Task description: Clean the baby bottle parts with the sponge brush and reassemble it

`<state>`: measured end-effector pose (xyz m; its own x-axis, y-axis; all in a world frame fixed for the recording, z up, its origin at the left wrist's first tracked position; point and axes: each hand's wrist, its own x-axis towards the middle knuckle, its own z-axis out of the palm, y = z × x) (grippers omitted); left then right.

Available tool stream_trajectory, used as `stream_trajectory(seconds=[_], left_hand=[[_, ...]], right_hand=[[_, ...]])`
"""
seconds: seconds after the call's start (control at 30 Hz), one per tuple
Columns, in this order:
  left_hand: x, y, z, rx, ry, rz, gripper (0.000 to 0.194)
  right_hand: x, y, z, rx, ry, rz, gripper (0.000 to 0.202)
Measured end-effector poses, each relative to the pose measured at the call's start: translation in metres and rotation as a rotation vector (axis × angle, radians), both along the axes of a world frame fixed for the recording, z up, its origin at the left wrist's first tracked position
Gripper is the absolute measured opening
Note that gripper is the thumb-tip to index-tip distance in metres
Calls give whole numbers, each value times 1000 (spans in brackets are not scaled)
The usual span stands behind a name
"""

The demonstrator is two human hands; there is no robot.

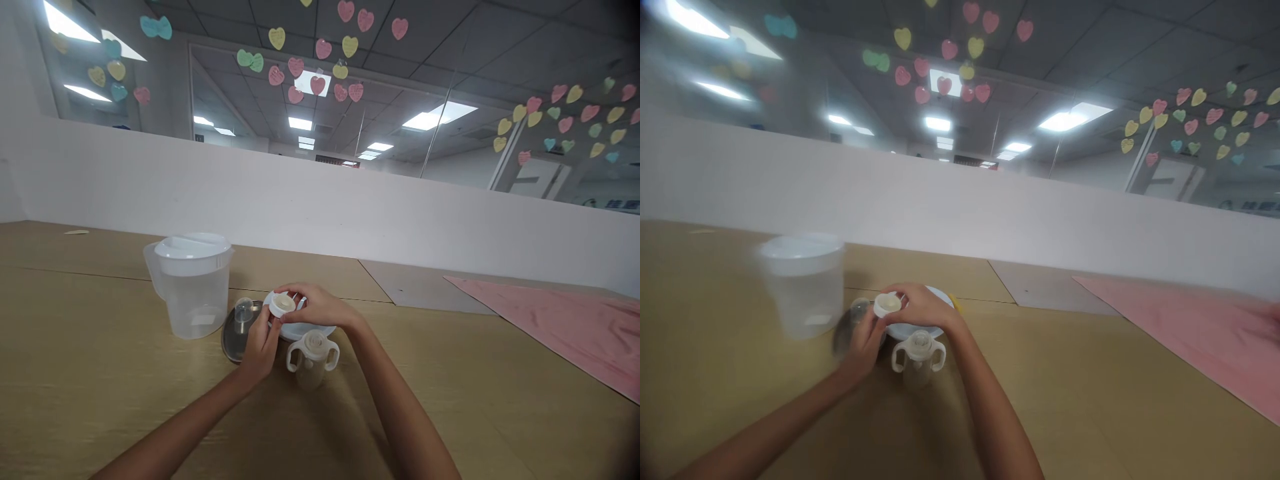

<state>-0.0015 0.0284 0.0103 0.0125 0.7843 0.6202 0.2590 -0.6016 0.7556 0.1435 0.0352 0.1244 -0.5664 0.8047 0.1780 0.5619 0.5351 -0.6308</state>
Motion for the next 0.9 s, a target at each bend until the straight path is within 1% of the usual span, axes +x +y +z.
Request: stream_trajectory(seconds=[0.07, 0.17, 0.23, 0.3, 0.37, 0.43, 0.5, 0.63, 0.9], left_hand=[[-1, 1, -1, 46, 25, 14, 29], [-1, 3, -4, 101, 51, 39, 30], [-1, 5, -7, 121, 51, 46, 31], [-1, 7, -11, 124, 59, 55, 31], [-1, 10, -14, 118, 70, 75, 31], [-2, 11, -17, 106, 79, 102, 31], [-2, 12, -18, 81, 87, 120, 32], [-3, 11, -15, 44, 109, 115, 35], [-3, 11, -9, 53, 132, 151, 37]], right_hand=[[-4, 0, -1, -32, 56, -25, 47], [-11, -1, -2, -145, 152, -62, 44], [-15, -3, -4, -170, 182, -70, 40], [-19, -5, -6, -89, 165, -90, 34], [-23, -6, -9, 66, 114, -144, 30], [-27, -7, -12, 212, 61, -220, 32], [-30, -6, -14, 305, 18, -273, 34], [-34, -6, -17, 379, -63, -306, 33], [-42, -11, -17, 517, -204, -359, 28]])
